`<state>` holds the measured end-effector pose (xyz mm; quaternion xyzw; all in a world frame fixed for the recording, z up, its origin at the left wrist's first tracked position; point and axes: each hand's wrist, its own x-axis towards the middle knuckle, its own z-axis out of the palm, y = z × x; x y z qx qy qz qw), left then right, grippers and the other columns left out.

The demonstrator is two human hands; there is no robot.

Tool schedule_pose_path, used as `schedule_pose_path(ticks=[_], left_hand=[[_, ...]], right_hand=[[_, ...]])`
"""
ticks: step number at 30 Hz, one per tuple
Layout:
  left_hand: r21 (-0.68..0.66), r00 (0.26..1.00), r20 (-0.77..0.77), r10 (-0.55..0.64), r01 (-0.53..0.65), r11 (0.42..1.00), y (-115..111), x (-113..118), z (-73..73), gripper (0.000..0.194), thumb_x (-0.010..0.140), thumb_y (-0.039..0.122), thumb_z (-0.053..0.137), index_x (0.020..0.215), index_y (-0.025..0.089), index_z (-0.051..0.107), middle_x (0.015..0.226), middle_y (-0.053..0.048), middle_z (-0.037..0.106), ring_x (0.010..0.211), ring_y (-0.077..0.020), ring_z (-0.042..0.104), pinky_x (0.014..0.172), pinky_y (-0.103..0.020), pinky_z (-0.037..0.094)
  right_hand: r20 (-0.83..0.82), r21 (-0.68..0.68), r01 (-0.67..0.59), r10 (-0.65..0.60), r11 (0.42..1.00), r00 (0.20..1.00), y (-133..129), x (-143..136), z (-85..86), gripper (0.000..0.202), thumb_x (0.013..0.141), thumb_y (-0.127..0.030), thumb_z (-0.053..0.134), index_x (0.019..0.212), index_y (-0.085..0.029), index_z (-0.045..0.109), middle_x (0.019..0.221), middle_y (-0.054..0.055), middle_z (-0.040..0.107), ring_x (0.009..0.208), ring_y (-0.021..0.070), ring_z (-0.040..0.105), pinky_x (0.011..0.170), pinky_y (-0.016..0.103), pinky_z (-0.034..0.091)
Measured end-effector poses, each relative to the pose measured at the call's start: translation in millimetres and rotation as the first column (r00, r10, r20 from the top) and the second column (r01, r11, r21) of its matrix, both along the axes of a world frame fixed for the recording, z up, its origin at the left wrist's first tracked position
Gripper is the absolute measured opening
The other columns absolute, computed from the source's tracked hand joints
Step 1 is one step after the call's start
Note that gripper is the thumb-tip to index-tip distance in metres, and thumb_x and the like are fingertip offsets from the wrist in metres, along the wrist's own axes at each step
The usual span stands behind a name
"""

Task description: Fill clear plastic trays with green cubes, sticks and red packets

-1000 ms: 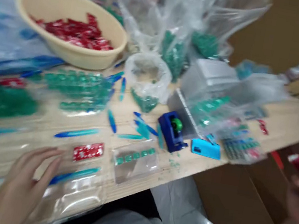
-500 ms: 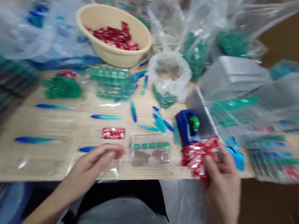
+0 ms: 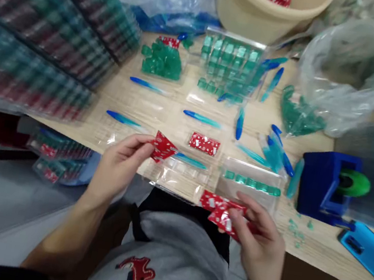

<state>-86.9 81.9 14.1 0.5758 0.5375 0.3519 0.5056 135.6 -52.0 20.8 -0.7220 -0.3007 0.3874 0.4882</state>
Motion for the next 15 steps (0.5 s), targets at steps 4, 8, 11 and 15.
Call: schedule_pose_path(ticks=[4, 8, 11, 15], left_hand=[[0.127, 0.931, -0.244, -0.272, 0.309, 0.942, -6, -16, -10.7, 0.018, 0.091, 0.022, 0.053, 0.102, 0.023, 0.067, 0.098, -0.001, 0.069, 0.092, -0.0139, 0.063, 0.083, -0.026, 0.048], [0.275, 0.8, -0.474, -0.368, 0.532, 0.801, -24, -2, -27.3, 0.016, 0.093, 0.017, 0.049, 0.097, 0.02, 0.064, 0.086, -0.002, 0.069, 0.08, -0.0166, 0.06, 0.075, -0.03, 0.046], [0.349, 0.707, -0.632, -0.316, 0.624, 0.699, -30, 7, -37.5, 0.016, 0.092, 0.015, 0.05, 0.095, 0.018, 0.066, 0.088, -0.006, 0.069, 0.082, -0.0205, 0.057, 0.075, -0.034, 0.044], [0.353, 0.832, -0.495, -0.25, 0.456, 0.817, -28, 11, -27.9, 0.017, 0.091, 0.019, 0.052, 0.099, 0.021, 0.067, 0.1, -0.008, 0.067, 0.092, -0.0212, 0.059, 0.082, -0.036, 0.045]], right_hand=[[-0.079, -0.1, 0.298, -0.306, 0.949, 0.949, -12, 17, -10.3, 0.027, 0.07, -0.029, 0.079, 0.096, -0.023, 0.073, 0.08, 0.001, 0.073, 0.061, 0.0104, 0.066, 0.049, 0.015, 0.053], [-0.219, -0.107, 0.362, -0.377, 0.926, 0.9, -7, 17, -5.8, 0.023, 0.068, -0.03, 0.08, 0.089, -0.024, 0.073, 0.074, -0.001, 0.07, 0.053, 0.0084, 0.062, 0.042, 0.014, 0.05], [-0.281, -0.119, 0.28, -0.302, 0.953, 0.911, 1, 8, -1.1, 0.024, 0.069, -0.03, 0.08, 0.09, -0.025, 0.072, 0.074, -0.001, 0.07, 0.048, 0.0089, 0.06, 0.041, 0.017, 0.051], [-0.283, -0.094, 0.162, -0.182, 0.982, 0.942, 14, -14, -2.2, 0.027, 0.072, -0.031, 0.077, 0.097, -0.024, 0.069, 0.079, 0.001, 0.072, 0.058, 0.0125, 0.066, 0.048, 0.02, 0.056]])
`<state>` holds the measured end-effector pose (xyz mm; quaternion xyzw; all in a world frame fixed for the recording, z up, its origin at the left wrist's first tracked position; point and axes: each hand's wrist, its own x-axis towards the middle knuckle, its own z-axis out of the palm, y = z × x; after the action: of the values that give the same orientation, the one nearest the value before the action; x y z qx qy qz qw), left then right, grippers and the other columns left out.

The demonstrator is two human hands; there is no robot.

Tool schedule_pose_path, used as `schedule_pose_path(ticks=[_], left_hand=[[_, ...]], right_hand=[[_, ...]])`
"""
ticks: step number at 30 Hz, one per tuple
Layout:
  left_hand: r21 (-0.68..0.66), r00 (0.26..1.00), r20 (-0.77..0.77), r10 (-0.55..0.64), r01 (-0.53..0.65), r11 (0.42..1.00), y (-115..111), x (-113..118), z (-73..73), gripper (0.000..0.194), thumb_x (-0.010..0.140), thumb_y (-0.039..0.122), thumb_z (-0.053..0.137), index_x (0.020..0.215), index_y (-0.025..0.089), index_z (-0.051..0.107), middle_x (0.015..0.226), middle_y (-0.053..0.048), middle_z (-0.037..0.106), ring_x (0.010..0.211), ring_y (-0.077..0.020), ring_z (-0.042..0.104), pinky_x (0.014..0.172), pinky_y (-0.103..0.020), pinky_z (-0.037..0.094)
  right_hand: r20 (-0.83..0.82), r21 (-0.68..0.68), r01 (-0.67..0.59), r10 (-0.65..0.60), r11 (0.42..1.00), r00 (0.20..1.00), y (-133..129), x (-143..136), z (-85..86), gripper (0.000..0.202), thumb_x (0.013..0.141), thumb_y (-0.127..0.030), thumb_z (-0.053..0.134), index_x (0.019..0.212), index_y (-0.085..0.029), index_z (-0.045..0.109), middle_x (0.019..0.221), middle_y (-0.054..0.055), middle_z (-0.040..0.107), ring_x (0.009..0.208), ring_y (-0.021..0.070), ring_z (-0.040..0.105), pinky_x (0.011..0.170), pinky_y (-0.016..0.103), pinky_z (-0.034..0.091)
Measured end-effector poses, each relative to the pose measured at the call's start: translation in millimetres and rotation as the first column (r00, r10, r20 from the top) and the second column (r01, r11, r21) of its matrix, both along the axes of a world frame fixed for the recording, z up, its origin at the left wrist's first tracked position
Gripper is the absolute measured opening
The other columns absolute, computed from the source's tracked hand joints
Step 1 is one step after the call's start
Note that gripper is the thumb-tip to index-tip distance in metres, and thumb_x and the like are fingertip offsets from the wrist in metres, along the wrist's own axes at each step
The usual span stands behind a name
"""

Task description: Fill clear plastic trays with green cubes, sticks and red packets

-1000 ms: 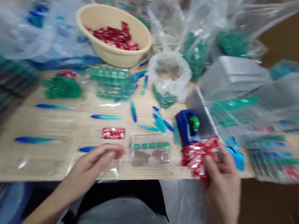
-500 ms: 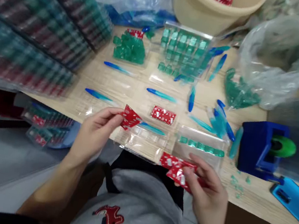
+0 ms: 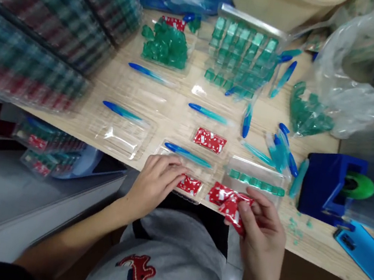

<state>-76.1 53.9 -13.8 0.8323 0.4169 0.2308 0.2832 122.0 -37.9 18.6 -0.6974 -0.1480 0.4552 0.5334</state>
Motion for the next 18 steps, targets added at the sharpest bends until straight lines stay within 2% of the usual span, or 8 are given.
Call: schedule_pose_path(ticks=[2, 4, 6, 9, 12, 14, 16, 18], left_hand=[[-0.285, 0.985, 0.162, 0.066, -0.017, 0.959, 1, 2, 14.3, 0.019, 0.093, 0.024, 0.049, 0.104, 0.021, 0.064, 0.098, -0.006, 0.068, 0.091, -0.0181, 0.062, 0.082, -0.032, 0.048], [-0.537, 0.956, 0.256, 0.143, 0.017, 0.844, 3, 3, 28.6, 0.019, 0.091, 0.027, 0.05, 0.101, 0.02, 0.064, 0.093, -0.004, 0.069, 0.084, -0.0158, 0.064, 0.076, -0.027, 0.051], [-0.638, 0.943, 0.257, 0.212, 0.001, 0.77, 10, -2, 38.5, 0.015, 0.087, 0.027, 0.054, 0.093, 0.02, 0.066, 0.088, -0.002, 0.07, 0.08, -0.0147, 0.065, 0.073, -0.025, 0.051], [-0.536, 0.921, 0.211, 0.328, -0.172, 0.827, 37, -21, 41.9, 0.013, 0.085, 0.028, 0.056, 0.083, 0.019, 0.066, 0.082, 0.0, 0.069, 0.076, -0.0139, 0.063, 0.073, -0.024, 0.05], [-0.256, 0.867, 0.158, 0.473, -0.426, 0.868, 84, -44, 31.5, 0.014, 0.083, 0.031, 0.057, 0.083, 0.018, 0.065, 0.079, 0.0, 0.067, 0.073, -0.0142, 0.061, 0.072, -0.025, 0.048], [-0.099, 0.879, 0.083, 0.469, -0.461, 0.882, 118, -53, 17.7, 0.013, 0.083, 0.027, 0.056, 0.086, 0.017, 0.065, 0.081, -0.001, 0.067, 0.074, -0.0154, 0.06, 0.073, -0.027, 0.047], [-0.001, 0.909, -0.046, 0.413, -0.414, 0.91, 146, -54, 1.5, 0.012, 0.083, 0.023, 0.055, 0.085, 0.017, 0.065, 0.082, -0.003, 0.067, 0.076, -0.018, 0.059, 0.077, -0.031, 0.046], [0.074, 0.912, -0.161, 0.377, -0.37, 0.926, 162, -52, -12.0, 0.01, 0.083, 0.022, 0.057, 0.083, 0.018, 0.066, 0.084, -0.006, 0.065, 0.084, -0.0226, 0.058, 0.085, -0.037, 0.043]], right_hand=[[0.016, 0.032, -0.088, 0.087, 0.996, 0.996, 10, -15, -0.8, 0.026, 0.074, -0.03, 0.075, 0.098, -0.024, 0.069, 0.082, 0.002, 0.074, 0.064, 0.0135, 0.069, 0.053, 0.02, 0.057], [0.038, 0.076, -0.189, 0.187, 0.979, 0.982, 20, -29, 0.6, 0.024, 0.076, -0.028, 0.073, 0.099, -0.024, 0.068, 0.087, 0.003, 0.075, 0.073, 0.0154, 0.071, 0.06, 0.021, 0.059], [0.076, 0.118, -0.283, 0.275, 0.952, 0.958, 28, -34, 4.1, 0.024, 0.077, -0.026, 0.071, 0.101, -0.025, 0.068, 0.092, 0.003, 0.075, 0.083, 0.0179, 0.072, 0.066, 0.024, 0.06], [0.144, 0.14, -0.326, 0.306, 0.935, 0.941, 34, -16, 9.4, 0.022, 0.075, -0.027, 0.073, 0.096, -0.025, 0.071, 0.083, 0.003, 0.075, 0.071, 0.0173, 0.072, 0.057, 0.023, 0.06], [0.2, 0.133, -0.105, 0.077, 0.986, 0.977, 34, 17, 12.3, 0.019, 0.075, -0.033, 0.075, 0.091, -0.025, 0.071, 0.065, -0.002, 0.069, 0.041, 0.0098, 0.059, 0.036, 0.017, 0.048], [0.267, 0.09, -0.042, 0.016, 0.995, 0.964, 35, 31, 13.4, 0.02, 0.075, -0.035, 0.075, 0.091, -0.025, 0.07, 0.062, -0.003, 0.066, 0.037, 0.0078, 0.053, 0.032, 0.016, 0.044], [0.233, 0.006, -0.219, 0.212, 0.976, 0.949, 38, 35, 14.7, 0.02, 0.076, -0.037, 0.074, 0.088, -0.023, 0.071, 0.058, -0.002, 0.064, 0.035, 0.008, 0.052, 0.032, 0.016, 0.043], [0.068, 0.027, -0.393, 0.39, 0.919, 0.918, 43, 32, 16.0, 0.021, 0.076, -0.04, 0.073, 0.089, -0.024, 0.071, 0.059, -0.001, 0.066, 0.037, 0.009, 0.054, 0.034, 0.017, 0.045]])
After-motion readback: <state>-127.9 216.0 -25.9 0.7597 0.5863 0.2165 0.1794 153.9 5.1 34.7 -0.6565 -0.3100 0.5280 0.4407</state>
